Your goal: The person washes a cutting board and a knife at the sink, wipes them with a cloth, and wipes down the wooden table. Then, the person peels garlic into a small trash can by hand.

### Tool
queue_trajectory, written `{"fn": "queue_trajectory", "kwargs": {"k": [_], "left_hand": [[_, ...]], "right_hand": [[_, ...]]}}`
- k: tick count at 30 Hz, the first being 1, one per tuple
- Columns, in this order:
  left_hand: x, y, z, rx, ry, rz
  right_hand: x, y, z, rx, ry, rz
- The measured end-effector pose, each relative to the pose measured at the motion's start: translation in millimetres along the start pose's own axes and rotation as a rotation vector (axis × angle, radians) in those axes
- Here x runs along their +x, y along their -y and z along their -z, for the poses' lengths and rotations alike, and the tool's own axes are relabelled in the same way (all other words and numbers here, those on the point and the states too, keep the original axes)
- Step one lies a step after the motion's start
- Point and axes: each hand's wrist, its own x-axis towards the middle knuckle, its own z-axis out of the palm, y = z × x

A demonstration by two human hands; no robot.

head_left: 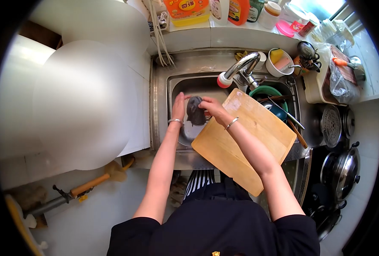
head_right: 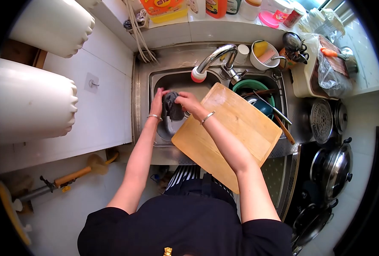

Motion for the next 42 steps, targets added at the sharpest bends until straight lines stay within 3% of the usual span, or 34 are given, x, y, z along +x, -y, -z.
{"fn": "queue_trajectory", "kwargs": {"k": [2,3,6,8,9,10,11,12,13,16,17,18,21,22,26,28,30,32,34,36,38,40,42], "left_hand": [[4,-11,-2,-0.785,0.432,0.327],[1,-20,0,-0.873,0.501,0.505],[-18,-46,7,-1.088,0.605,0.605],[-28,-49,-2,-1.227,0.504,0.67],[-31,-40,-6,-1.05,0.532,0.6],[-33,-38,-6,-0.873,0.557,0.528],[-33,-34,-4,-0.936,0.522,0.653],[-34,-32,3,-0.932,0.522,0.652],[-35,-30,11,-0.983,0.566,0.719],[-43,-53,25,-1.081,0.621,0.801],[-40,-50,29,-1.221,0.775,0.899],[-36,-50,32,-1.357,0.934,0.989],[-32,-54,37,-1.53,1.109,0.971],[-33,-58,41,-1.564,1.203,0.963],[-40,-69,58,-1.513,1.18,0.925],[-42,-61,56,-1.554,1.232,0.936],[-43,-58,51,-1.443,1.252,0.888],[-43,-49,48,-1.382,1.243,0.848],[-41,-49,52,-1.42,1.262,0.701],[-44,-51,56,-1.425,1.233,0.734],[-48,-64,63,-1.155,1.25,0.558],[-56,-75,57,-1.129,1.249,0.572],[-57,-74,46,-1.034,1.134,0.658]], "right_hand": [[-1,11,-4,0.096,-0.009,-0.037],[4,12,-4,0.24,0.011,0.006],[17,3,-9,0.421,-0.015,0.125],[33,-26,-10,-0.083,-0.298,0.42],[32,-34,-9,-0.376,-0.365,0.52],[26,-33,-5,-0.371,-0.362,0.516],[20,-29,4,-0.647,-0.301,0.65],[13,-21,10,-0.925,-0.237,0.783],[3,-9,12,-0.924,-0.238,0.783],[-28,26,20,-1.02,0.024,1.045],[-33,36,22,-1.327,0.121,1.104],[-34,43,21,-1.327,0.119,1.107],[-28,60,16,-1.413,0.188,1.398],[-27,63,14,-1.403,0.189,1.396],[-28,69,11,-1.219,0.268,1.332],[-41,87,1,-1.551,0.349,1.383],[-27,76,-2,-1.51,0.384,1.343],[-14,70,-10,-1.415,0.484,1.466],[-8,73,-14,-1.407,0.457,1.497],[-1,68,-18,-1.375,0.46,1.552],[2,64,-20,-1.245,0.425,1.54],[6,59,-15,-1.302,0.434,1.37],[10,60,-13,-1.265,0.459,1.425]]}}
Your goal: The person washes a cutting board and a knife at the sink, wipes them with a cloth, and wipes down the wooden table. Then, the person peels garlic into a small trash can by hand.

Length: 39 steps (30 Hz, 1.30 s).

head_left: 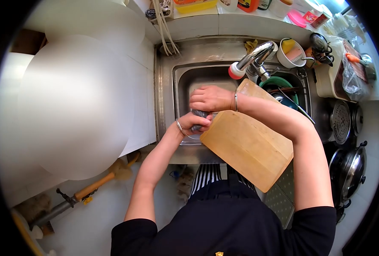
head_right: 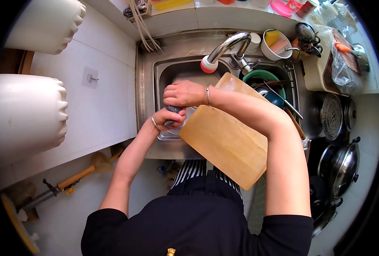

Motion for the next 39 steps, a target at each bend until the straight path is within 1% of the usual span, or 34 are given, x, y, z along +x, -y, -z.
{"fn": "queue_trajectory", "kwargs": {"k": [1,2,3,4,5,6,8,9,11,12,14,15,16,18,19,21,22,24,25,26,28,29,30,31,32,33,34,35,36,38,39], "left_hand": [[0,-4,-8,0.056,-0.099,0.036],[6,1,0,0.054,-0.097,0.038],[13,3,3,0.331,-0.275,0.025],[18,6,6,0.607,-0.455,0.01],[20,7,9,0.81,-0.541,0.0],[25,9,16,0.812,-0.541,-0.002],[38,20,42,1.759,-0.872,-0.118],[40,20,50,1.76,-0.872,-0.12],[41,17,63,1.901,-0.914,-0.533],[43,16,68,1.901,-0.91,-0.534],[45,14,76,2.05,-0.895,-0.563],[45,14,79,2.065,-0.879,-0.6],[43,16,79,2.065,-0.876,-0.6],[37,23,77,1.914,-0.863,-0.681],[33,26,74,1.917,-0.858,-0.681],[29,28,63,1.91,-0.784,-0.962],[26,31,56,1.91,-0.781,-0.965],[18,31,46,1.803,-0.824,-0.803],[16,28,43,1.806,-0.824,-0.807],[15,25,40,1.349,-0.881,-0.658],[10,20,30,0.441,-0.881,-0.331],[2,13,26,0.106,-0.69,-0.346],[-8,4,15,-0.106,-0.487,-0.349],[-16,-3,7,-0.179,-0.343,-0.327],[-23,-6,1,-0.251,-0.2,-0.304],[-25,-8,-4,-0.251,-0.199,-0.302],[-27,-10,-8,-0.2,-0.072,-0.226],[-29,-11,-12,-0.15,0.053,-0.146],[-31,-14,-19,-0.149,0.053,-0.142],[-28,-18,-34,0.101,-0.165,-0.138],[-22,-15,-36,0.192,-0.323,-0.087]], "right_hand": [[1,-1,1,0.045,0.119,-0.016],[0,0,2,0.093,0.239,-0.033],[-3,1,-1,0.094,0.241,-0.034],[-6,2,-6,0.048,0.3,-0.115],[-9,3,-11,-0.002,0.358,-0.195],[-13,3,-18,-0.005,0.358,-0.194],[-24,9,-37,-0.064,0.403,-0.566],[-28,12,-49,-0.066,0.403,-0.567],[-35,19,-77,0.072,0.167,-0.999],[-38,21,-91,0.071,0.166,-1.002],[-39,26,-114,0.644,-0.1,-1.407],[-29,34,-102,1.044,-0.176,-1.612],[-30,34,-102,1.044,-0.177,-1.614],[-32,30,-101,1.502,-0.125,-1.703],[-31,29,-101,1.503,-0.131,-1.703],[-27,25,-91,1.397,-0.063,-1.728],[-25,30,-85,1.394,-0.066,-1.729],[-18,42,-72,1.233,-0.426,-1.709],[-21,42,-64,1.125,-0.363,-1.653],[-25,43,-58,1.124,-0.365,-1.653],[-31,48,-45,0.389,-0.364,-0.838],[-32,50,-38,0.394,-0.36,-0.844],[-26,52,-20,0.054,-0.193,-0.587],[-21,53,-3,-0.276,-0.025,-0.318],[-15,51,10,-0.274,-0.024,-0.324],[-5,44,21,-0.291,-0.046,-0.175],[5,38,30,-0.31,-0.069,-0.023],[19,36,34,-0.266,-0.091,0.055],[26,34,32,-0.266,-0.092,0.052],[36,29,33,-0.11,0.349,-0.14],[29,20,13,-0.16,0.197,-0.075]]}}
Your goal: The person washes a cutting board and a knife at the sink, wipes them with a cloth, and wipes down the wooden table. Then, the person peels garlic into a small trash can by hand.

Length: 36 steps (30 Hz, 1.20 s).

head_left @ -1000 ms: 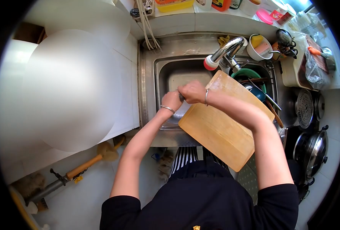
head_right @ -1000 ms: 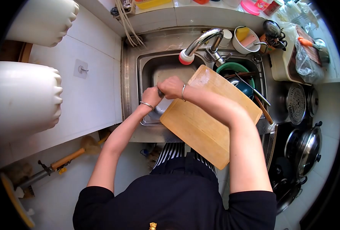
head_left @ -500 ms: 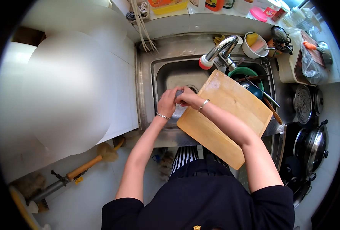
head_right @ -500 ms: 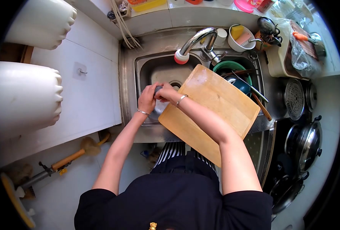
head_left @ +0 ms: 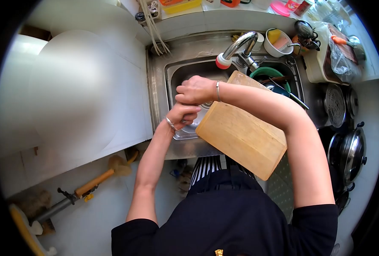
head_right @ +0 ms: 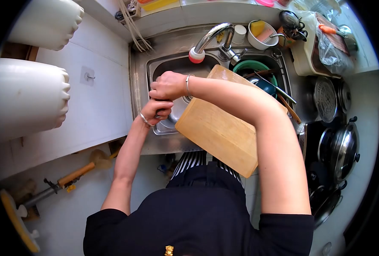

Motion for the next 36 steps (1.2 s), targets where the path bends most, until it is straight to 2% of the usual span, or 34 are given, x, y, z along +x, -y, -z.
{"fn": "queue_trajectory", "kwargs": {"k": [1,3,4,5,7,8,10,11,13,14,16,17,19,20,24,26,27,29,30,31,33,34,35,36], "left_hand": [[7,8,2,0.004,0.006,0.005],[27,30,17,0.233,-0.253,0.044],[33,36,22,0.272,-0.299,0.064],[49,51,35,0.663,-0.487,0.008],[59,71,45,1.254,-0.575,-0.617],[63,74,47,1.253,-0.57,-0.622],[62,79,45,1.337,-0.738,-0.419],[61,79,47,1.338,-0.735,-0.42],[58,74,48,1.621,-0.525,-0.343],[59,74,50,1.622,-0.523,-0.344],[67,76,57,1.755,-0.46,-0.44],[70,79,61,1.756,-0.453,-0.443],[75,81,61,1.779,-0.412,-0.824],[76,85,60,1.79,-0.444,-0.854],[72,82,30,1.691,-0.54,-0.914],[70,80,15,1.628,-0.54,-0.879],[67,78,3,1.626,-0.542,-0.88],[71,69,-23,1.542,-0.543,-0.849],[69,68,-36,1.525,-0.518,-0.774],[73,76,-35,1.52,-0.52,-0.768],[90,93,-10,1.426,-0.51,-0.891],[98,109,9,1.246,-0.535,-0.624],[98,117,17,1.25,-0.528,-0.615],[97,120,22,1.061,-0.522,-0.382]], "right_hand": [[-1,3,-11,-0.003,0.0,-0.009],[-6,9,-32,-0.094,0.214,-0.195],[-7,13,-47,-0.132,0.268,-0.279],[-10,18,-54,-0.091,0.341,-0.383],[-18,27,-73,-0.011,0.296,-0.538],[-21,29,-79,-0.016,0.298,-0.543],[-26,43,-84,0.12,0.3,-0.847],[-29,47,-85,0.12,0.3,-0.85],[-34,53,-86,0.289,0.342,-0.981],[-36,57,-90,0.289,0.341,-0.983],[-40,62,-106,0.47,0.237,-1.209],[-43,63,-115,0.468,0.236,-1.216],[-50,63,-126,0.682,0.125,-1.339],[-57,65,-131,0.73,0.052,-1.321],[-74,88,-88,0.836,-0.105,-1.358],[-86,99,-90,0.79,-0.404,-1.307],[-93,106,-85,0.789,-0.402,-1.306],[-116,109,-69,0.805,-0.57,-1.326],[-131,112,-60,0.804,-0.565,-1.327],[-151,118,-51,0.784,-0.572,-1.408],[-201,124,-28,0.642,-0.66,-1.523],[-229,132,-14,0.53,-0.739,-1.561],[-256,138,7,0.372,-0.663,-1.631],[-281,146,17,0.2,-0.745,-1.572]]}}
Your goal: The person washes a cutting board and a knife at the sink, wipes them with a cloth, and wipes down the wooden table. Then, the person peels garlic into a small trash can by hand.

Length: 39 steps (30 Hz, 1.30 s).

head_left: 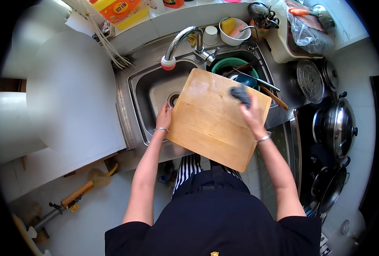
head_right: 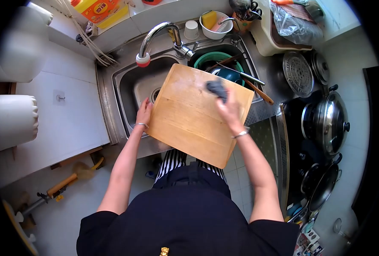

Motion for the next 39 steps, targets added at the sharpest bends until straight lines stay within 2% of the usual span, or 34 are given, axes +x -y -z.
{"fn": "queue_trajectory", "kwargs": {"k": [1,2,3,5,6,8,11,13,15,20,22,23,25,26,27,29,30,31,33,35,37,39], "left_hand": [[1,7,-1,-0.144,0.101,0.229],[4,27,-11,-0.162,0.144,0.135],[3,22,-9,-0.156,0.145,0.128],[3,8,-8,-0.239,0.244,0.03],[7,13,-10,-0.274,0.27,0.034],[12,26,-14,-0.331,0.286,0.037],[17,45,-24,-0.451,0.305,0.09],[14,47,-26,-0.61,0.294,0.139],[10,40,-23,-0.638,0.306,0.131],[11,61,-29,-0.755,0.309,0.104],[16,65,-25,-0.688,0.414,0.271],[16,65,-26,-0.691,0.415,0.261],[6,49,-20,-0.875,0.299,0.228],[5,51,-18,-0.817,0.303,0.206],[5,55,-21,-0.818,0.303,0.211],[8,69,-24,-0.839,0.332,0.149],[8,69,-23,-0.838,0.326,0.154],[5,64,-21,-0.838,0.336,0.197],[5,52,-21,-0.839,0.338,0.241],[1,43,-20,-0.863,0.313,0.194],[0,40,-18,-0.864,0.325,0.218],[2,41,-17,-0.868,0.34,0.24]], "right_hand": [[1,7,30,-0.212,-0.009,-0.001],[0,-8,40,-0.359,-0.089,0.049],[0,-10,46,-0.476,-0.039,-0.037],[-2,-55,26,-0.76,-0.116,0.154],[-1,-57,15,-0.756,-0.117,0.142],[8,-64,-7,-0.589,-0.27,0.037],[17,-61,-52,-0.514,-0.309,0.048],[17,-36,-96,-0.524,-0.282,0.151],[12,-13,-140,-0.505,-0.228,0.191],[-19,47,-209,-0.186,-0.094,0.339],[-30,53,-214,-0.022,0.048,0.338],[-29,52,-212,0.045,0.122,0.313],[-16,46,-174,0.034,-0.098,0.302],[-3,42,-141,0.001,-0.178,0.21],[6,44,-106,0.104,-0.237,0.041],[26,-17,-63,-0.174,-0.409,0.015],[32,-48,-52,-0.282,-0.383,-0.045],[35,-50,-55,-0.429,-0.413,-0.043],[50,-45,-92,-0.374,-0.394,0.022],[61,-12,-144,-0.221,-0.331,0.054],[63,13,-192,-0.217,-0.266,0.265],[47,37,-226,-0.154,-0.108,0.302]]}}
